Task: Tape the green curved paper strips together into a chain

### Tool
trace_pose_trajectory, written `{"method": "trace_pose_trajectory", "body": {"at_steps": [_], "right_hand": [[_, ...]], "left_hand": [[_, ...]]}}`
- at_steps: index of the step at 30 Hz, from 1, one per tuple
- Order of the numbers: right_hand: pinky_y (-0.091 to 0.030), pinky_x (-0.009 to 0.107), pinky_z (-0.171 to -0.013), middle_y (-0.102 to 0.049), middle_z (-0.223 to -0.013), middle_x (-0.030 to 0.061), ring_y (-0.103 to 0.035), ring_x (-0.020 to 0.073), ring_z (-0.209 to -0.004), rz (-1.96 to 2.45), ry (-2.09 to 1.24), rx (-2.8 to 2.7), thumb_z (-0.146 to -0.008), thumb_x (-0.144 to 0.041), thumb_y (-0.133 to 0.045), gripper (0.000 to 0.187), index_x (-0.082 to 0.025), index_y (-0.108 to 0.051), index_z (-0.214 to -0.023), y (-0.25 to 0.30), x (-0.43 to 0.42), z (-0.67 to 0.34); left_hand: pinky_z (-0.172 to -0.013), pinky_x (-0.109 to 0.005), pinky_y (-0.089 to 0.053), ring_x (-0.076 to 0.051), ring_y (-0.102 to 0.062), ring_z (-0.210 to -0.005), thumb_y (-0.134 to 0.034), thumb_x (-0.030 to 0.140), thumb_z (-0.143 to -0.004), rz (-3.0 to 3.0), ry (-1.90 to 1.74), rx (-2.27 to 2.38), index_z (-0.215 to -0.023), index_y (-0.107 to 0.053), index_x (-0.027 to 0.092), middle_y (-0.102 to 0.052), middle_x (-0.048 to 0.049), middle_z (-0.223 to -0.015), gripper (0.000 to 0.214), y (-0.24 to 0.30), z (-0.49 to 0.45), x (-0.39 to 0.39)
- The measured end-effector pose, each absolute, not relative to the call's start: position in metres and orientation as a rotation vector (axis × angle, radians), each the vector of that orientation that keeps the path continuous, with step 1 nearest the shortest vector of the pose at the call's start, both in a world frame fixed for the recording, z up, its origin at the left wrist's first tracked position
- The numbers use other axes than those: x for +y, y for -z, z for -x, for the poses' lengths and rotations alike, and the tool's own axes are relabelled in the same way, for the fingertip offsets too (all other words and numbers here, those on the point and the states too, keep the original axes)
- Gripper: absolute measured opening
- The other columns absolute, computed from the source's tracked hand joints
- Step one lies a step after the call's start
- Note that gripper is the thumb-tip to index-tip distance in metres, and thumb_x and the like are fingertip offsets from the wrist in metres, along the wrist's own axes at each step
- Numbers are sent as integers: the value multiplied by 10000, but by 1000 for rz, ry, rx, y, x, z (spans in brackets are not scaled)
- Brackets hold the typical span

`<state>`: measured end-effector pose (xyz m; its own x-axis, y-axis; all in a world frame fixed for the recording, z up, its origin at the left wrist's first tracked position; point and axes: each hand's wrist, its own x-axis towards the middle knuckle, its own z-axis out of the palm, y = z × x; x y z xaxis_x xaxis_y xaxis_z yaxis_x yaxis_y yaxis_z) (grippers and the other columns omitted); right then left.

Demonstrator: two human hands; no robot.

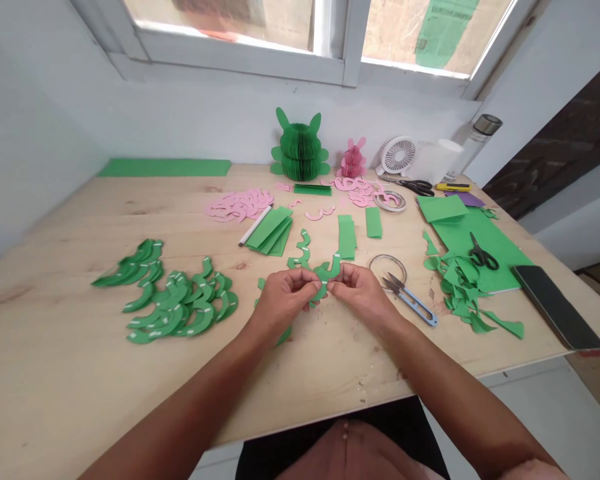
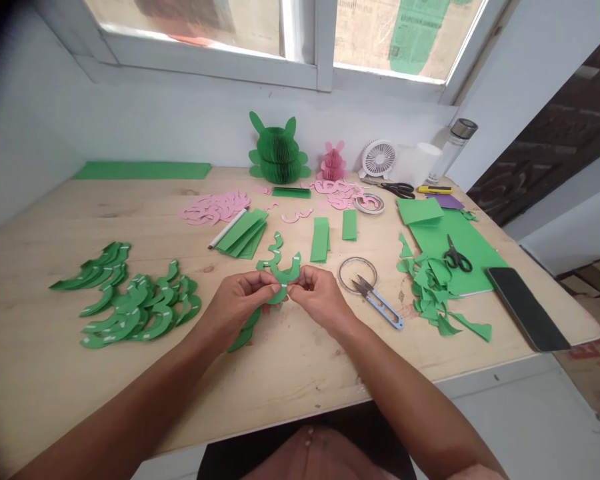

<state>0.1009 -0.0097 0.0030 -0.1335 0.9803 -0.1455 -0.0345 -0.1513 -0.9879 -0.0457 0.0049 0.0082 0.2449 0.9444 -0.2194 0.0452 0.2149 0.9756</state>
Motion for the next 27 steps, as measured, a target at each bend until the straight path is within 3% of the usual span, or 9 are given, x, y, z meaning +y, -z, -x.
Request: {"method": "trace_pose_trajectory", "body": {"at_steps": [9,17,27], "right_hand": [[-337,236,-569,-538,-617,-44,-466,94,-573,1215,-1437,-1172,-673,-256,-599,97,-176,-547,-691,-1,-8,-101],[-287,234,-529,-458,-548,-70,-389,75,-511,1261,-1407,-1096,-653,-276,-614,127,-170,-543,-656,-6,-8,-103],[-304,241,-532,-489,-542,-58,-408,86,-520,1223,-1394,-1102,-646,-213,-586,61,-179,-547,-615,-7,-8,-104]], "left_hand": [[-450,-218,-408,-112,-523,-488,-637,304,-655,-1189,-858,1098,-618,-609,169,-593,-2,-537,142,-10,46,5],[-411,-212,-377,-127,-552,-495,-677,329,-645,-1195,-807,1110,-757,-631,150,-649,-30,-586,215,-9,46,3],[-400,-225,-368,-123,-534,-458,-684,373,-633,-1145,-784,1078,-689,-604,167,-661,-38,-580,229,-7,46,5]]}}
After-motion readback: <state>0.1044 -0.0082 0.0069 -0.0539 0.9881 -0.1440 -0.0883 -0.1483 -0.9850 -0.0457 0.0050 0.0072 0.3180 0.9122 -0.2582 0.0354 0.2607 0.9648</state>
